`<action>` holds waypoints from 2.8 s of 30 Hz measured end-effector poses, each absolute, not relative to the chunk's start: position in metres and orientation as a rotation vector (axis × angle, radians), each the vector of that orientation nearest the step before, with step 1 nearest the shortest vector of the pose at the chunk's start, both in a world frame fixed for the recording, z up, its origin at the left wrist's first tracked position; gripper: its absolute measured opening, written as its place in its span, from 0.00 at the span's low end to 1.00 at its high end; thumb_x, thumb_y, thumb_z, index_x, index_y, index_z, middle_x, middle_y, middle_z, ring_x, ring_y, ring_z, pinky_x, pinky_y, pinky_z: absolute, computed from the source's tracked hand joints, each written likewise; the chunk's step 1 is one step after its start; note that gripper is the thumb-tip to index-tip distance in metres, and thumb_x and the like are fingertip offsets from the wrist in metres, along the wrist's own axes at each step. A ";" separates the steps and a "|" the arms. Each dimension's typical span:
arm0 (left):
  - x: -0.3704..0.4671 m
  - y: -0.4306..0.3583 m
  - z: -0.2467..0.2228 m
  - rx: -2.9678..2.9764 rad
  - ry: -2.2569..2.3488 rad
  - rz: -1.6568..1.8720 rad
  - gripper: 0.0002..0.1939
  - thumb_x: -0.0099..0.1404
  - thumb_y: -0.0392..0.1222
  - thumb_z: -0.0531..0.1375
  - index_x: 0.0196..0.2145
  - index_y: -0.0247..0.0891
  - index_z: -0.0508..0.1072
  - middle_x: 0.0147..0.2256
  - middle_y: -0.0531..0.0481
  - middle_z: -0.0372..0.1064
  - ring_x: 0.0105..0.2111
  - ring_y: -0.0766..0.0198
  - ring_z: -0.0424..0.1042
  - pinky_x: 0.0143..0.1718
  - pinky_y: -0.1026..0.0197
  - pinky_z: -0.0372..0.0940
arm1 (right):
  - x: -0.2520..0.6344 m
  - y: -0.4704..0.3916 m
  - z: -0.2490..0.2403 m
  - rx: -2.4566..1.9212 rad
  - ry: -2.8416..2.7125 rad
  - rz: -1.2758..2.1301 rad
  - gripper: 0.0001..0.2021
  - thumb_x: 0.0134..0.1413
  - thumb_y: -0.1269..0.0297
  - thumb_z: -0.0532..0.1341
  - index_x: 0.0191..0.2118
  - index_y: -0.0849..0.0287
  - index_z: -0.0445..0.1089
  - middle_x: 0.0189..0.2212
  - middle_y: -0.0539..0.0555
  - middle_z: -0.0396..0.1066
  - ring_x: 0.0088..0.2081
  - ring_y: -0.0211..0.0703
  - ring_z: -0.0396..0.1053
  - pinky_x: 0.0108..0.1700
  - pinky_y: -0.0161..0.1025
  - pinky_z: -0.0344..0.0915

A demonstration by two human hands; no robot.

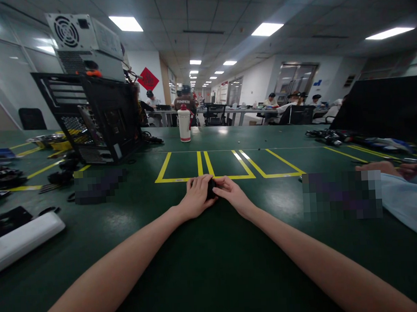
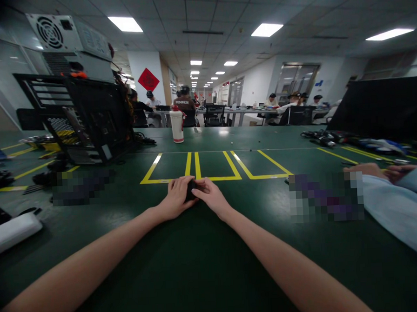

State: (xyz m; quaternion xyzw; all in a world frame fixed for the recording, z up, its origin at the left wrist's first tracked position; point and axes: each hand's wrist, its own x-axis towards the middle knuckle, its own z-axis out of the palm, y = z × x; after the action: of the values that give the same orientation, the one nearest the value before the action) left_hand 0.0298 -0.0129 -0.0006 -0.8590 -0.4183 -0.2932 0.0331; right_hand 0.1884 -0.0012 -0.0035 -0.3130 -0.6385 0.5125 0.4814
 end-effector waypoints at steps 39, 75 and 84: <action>0.031 -0.009 -0.004 -2.631 -1.287 -0.937 0.28 0.57 0.42 0.55 0.52 0.39 0.47 0.50 0.42 0.54 0.52 0.52 0.54 0.50 0.47 0.48 | 0.189 0.003 -0.002 -0.889 -1.564 1.231 0.13 0.45 0.64 0.60 0.39 0.58 0.63 0.39 0.53 0.66 0.44 0.41 0.63 0.49 0.43 0.58; 0.031 -0.011 0.001 -2.677 -1.317 -0.922 0.33 0.55 0.37 0.57 0.54 0.42 0.45 0.51 0.44 0.54 0.52 0.53 0.53 0.50 0.48 0.47 | 0.191 0.002 -0.002 -0.797 -1.603 1.287 0.15 0.45 0.64 0.59 0.42 0.57 0.61 0.39 0.53 0.64 0.45 0.40 0.62 0.50 0.43 0.57; 0.031 -0.011 0.000 -2.653 -1.287 -0.913 0.28 0.54 0.38 0.56 0.51 0.41 0.49 0.50 0.45 0.54 0.51 0.54 0.54 0.49 0.49 0.47 | 0.193 -0.003 0.003 -0.727 -1.593 1.312 0.12 0.44 0.64 0.61 0.37 0.56 0.62 0.37 0.50 0.66 0.42 0.39 0.64 0.48 0.42 0.59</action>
State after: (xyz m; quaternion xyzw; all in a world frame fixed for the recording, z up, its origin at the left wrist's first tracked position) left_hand 0.0311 -0.0111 0.0001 -0.8592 -0.4167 -0.2958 0.0276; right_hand 0.1933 -0.0028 0.0031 -0.2952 -0.6470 0.5326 0.4589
